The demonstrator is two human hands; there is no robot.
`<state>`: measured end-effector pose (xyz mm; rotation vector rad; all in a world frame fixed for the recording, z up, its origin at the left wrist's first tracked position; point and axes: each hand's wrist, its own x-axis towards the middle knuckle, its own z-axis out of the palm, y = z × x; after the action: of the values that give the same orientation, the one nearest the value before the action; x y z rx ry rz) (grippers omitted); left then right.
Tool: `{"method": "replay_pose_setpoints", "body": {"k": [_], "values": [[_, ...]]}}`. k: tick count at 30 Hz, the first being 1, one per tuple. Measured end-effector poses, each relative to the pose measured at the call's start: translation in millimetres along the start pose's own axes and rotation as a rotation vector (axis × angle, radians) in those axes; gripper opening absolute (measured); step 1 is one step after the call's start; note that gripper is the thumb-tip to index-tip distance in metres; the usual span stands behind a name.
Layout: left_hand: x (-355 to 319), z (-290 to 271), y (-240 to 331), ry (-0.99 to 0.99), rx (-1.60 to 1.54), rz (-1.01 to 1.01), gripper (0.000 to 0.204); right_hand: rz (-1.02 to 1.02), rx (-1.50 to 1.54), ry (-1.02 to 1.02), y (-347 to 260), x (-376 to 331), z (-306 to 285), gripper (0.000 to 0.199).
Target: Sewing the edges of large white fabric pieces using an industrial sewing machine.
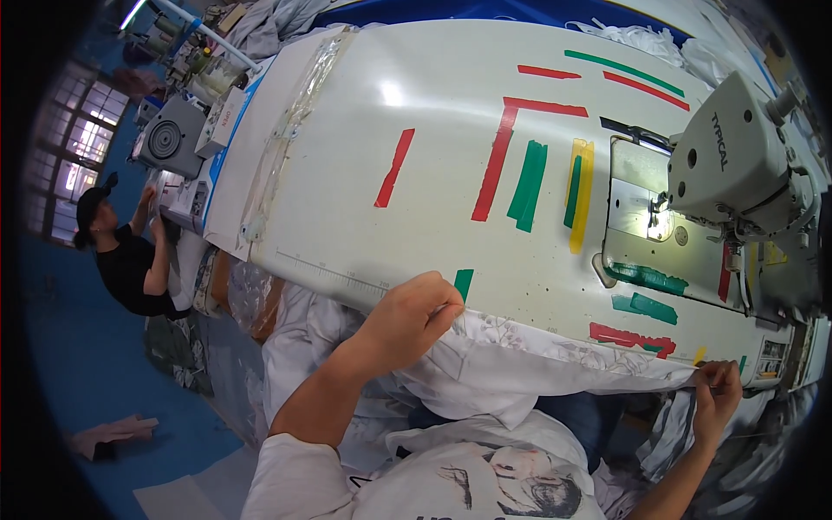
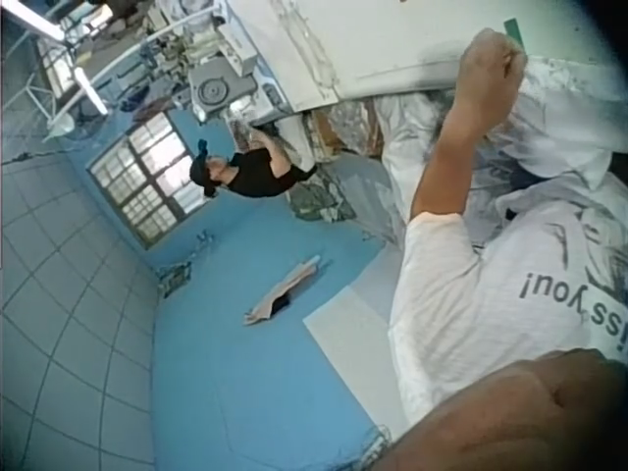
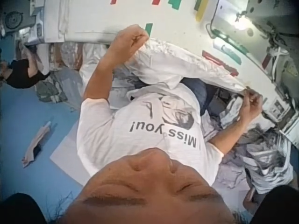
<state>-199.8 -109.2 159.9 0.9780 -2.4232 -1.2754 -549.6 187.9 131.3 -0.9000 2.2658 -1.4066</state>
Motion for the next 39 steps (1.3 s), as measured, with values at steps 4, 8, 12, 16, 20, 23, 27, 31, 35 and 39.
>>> {"method": "replay_pose_setpoints", "body": {"k": [4, 8, 12, 16, 20, 23, 27, 31, 35, 39], "values": [[4.1, 10.7, -2.4, 0.153, 0.196, 0.080, 0.009, 0.022, 0.002, -0.013, -4.5, 1.9, 2.4, 0.032], [5.5, 13.1, -8.4, 0.192, 0.168, 0.114, 0.010, 0.017, -0.047, 0.005, -11.2, 3.7, 7.9, 0.032], [6.4, 10.6, -10.9, 0.180, 0.235, 0.097, 0.008, -0.043, -0.185, -0.001, -17.4, 5.7, 8.4, 0.029], [7.5, 13.9, -6.1, 0.194, 0.188, -0.045, 0.009, -0.036, -0.192, -0.004, -18.6, 6.5, 9.2, 0.030], [8.6, 13.9, -2.9, 0.181, 0.163, -0.037, 0.008, -0.019, -0.155, -0.005, -21.1, 8.3, 10.8, 0.032], [9.1, 12.1, -5.8, 0.181, 0.192, 0.003, 0.010, -0.010, -0.162, -0.019, -23.3, 10.6, 11.0, 0.033], [8.6, 11.1, -8.9, 0.157, 0.202, -0.020, 0.009, 0.010, -0.190, -0.039, -26.8, 13.7, 9.2, 0.034], [8.4, 12.2, -7.8, 0.177, 0.201, 0.005, 0.009, 0.090, -0.203, -0.073, -30.6, 16.6, 6.4, 0.033], [8.8, 12.3, -5.0, 0.186, 0.178, -0.062, 0.009, 0.163, -0.187, -0.071, -32.1, 19.1, 4.2, 0.031], [8.7, 10.5, -2.4, 0.165, 0.169, -0.097, 0.009, 0.166, -0.193, -0.082, -29.4, 18.8, 2.7, 0.032]]}}
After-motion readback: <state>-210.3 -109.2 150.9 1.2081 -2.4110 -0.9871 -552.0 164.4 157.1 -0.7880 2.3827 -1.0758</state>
